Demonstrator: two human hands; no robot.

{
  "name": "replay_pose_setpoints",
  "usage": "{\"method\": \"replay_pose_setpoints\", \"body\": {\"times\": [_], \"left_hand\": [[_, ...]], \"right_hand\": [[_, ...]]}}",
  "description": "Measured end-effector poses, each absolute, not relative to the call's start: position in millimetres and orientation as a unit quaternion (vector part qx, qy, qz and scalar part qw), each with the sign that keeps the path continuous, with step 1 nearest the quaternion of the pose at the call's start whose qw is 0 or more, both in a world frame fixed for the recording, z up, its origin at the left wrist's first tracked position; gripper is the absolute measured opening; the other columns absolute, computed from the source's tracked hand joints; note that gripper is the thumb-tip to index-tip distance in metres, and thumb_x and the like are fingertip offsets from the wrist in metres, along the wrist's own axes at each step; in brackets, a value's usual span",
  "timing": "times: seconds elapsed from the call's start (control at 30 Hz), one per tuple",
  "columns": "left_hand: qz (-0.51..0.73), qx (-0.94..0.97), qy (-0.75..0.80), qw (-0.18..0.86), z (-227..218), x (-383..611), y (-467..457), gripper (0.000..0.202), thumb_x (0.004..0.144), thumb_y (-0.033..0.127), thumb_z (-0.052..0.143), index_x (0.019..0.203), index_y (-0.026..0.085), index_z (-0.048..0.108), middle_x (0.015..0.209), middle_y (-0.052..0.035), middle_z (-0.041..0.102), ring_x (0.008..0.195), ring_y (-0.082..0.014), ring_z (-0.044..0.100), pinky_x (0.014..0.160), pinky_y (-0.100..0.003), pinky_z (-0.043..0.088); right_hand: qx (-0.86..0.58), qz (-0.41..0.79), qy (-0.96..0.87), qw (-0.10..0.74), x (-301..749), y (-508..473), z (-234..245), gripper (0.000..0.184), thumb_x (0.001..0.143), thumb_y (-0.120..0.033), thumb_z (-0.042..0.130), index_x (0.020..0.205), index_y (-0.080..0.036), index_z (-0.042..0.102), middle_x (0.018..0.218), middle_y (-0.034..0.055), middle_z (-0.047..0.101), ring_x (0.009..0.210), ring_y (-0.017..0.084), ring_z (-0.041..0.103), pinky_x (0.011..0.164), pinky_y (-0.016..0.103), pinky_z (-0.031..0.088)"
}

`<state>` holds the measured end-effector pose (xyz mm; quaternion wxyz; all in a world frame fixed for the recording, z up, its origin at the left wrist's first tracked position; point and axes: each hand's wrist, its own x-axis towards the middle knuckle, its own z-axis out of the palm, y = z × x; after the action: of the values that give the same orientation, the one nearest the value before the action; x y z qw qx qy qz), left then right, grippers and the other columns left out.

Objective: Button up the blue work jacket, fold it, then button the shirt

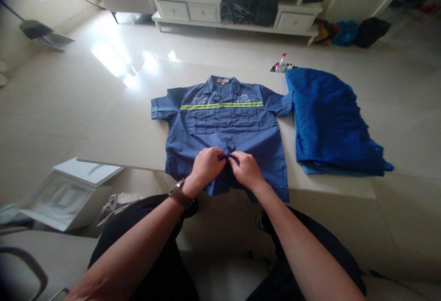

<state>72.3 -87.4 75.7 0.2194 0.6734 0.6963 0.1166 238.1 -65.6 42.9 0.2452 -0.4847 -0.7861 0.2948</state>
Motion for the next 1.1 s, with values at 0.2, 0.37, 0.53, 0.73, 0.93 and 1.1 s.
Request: {"method": "replay_pose_setpoints", "body": {"times": [0.2,0.37,0.53,0.73,0.93,1.1], "left_hand": [[0.114,0.674,0.697,0.219,76.3,72.1,-87.6,0.02,0.09,0.023,0.062,0.098,0.025,0.08,0.1,-0.0061,0.078,0.096,-0.0239,0.071,0.085,-0.032,0.051],[0.115,0.675,0.695,0.219,75.4,72.0,-87.2,0.021,0.09,0.023,0.061,0.097,0.025,0.08,0.1,-0.0065,0.078,0.096,-0.0239,0.071,0.086,-0.032,0.051],[0.11,0.674,0.696,0.221,76.0,72.3,-86.8,0.021,0.09,0.023,0.061,0.097,0.025,0.08,0.101,-0.0073,0.078,0.096,-0.0242,0.071,0.085,-0.032,0.05],[0.112,0.674,0.696,0.222,76.5,72.3,-87.3,0.02,0.09,0.022,0.062,0.096,0.025,0.08,0.1,-0.0066,0.078,0.097,-0.0242,0.071,0.084,-0.032,0.05],[0.124,0.668,0.697,0.229,77.0,70.7,-86.9,0.021,0.089,0.021,0.063,0.099,0.026,0.081,0.101,-0.0056,0.078,0.097,-0.0241,0.071,0.084,-0.031,0.051],[0.135,0.657,0.7,0.244,79.9,69.4,-85.7,0.024,0.088,0.02,0.062,0.102,0.027,0.081,0.103,-0.0034,0.079,0.1,-0.0234,0.072,0.084,-0.03,0.051]], "right_hand": [[-0.485,0.293,-0.787,0.245,238.4,-65.4,41.9,0.017,0.095,-0.026,0.057,0.091,-0.02,0.073,0.096,0.0106,0.078,0.09,0.025,0.072,0.08,0.032,0.051],[-0.488,0.291,-0.786,0.243,238.5,-65.3,40.9,0.018,0.096,-0.025,0.057,0.091,-0.02,0.073,0.097,0.0107,0.077,0.089,0.025,0.072,0.081,0.032,0.051],[-0.486,0.295,-0.786,0.243,238.3,-65.1,41.3,0.017,0.095,-0.024,0.057,0.092,-0.019,0.073,0.096,0.0105,0.077,0.09,0.025,0.072,0.081,0.032,0.05],[-0.482,0.299,-0.788,0.24,238.4,-65.0,42.6,0.017,0.096,-0.024,0.056,0.089,-0.02,0.071,0.092,0.009,0.076,0.086,0.023,0.071,0.079,0.031,0.049],[-0.472,0.295,-0.793,0.246,239.1,-65.3,43.0,0.021,0.097,-0.025,0.055,0.085,-0.02,0.071,0.094,0.0099,0.077,0.086,0.024,0.07,0.079,0.031,0.048],[-0.464,0.318,-0.788,0.251,239.4,-63.5,49.0,0.019,0.095,-0.024,0.056,0.086,-0.02,0.072,0.089,0.0085,0.077,0.084,0.024,0.071,0.077,0.031,0.048]]}}
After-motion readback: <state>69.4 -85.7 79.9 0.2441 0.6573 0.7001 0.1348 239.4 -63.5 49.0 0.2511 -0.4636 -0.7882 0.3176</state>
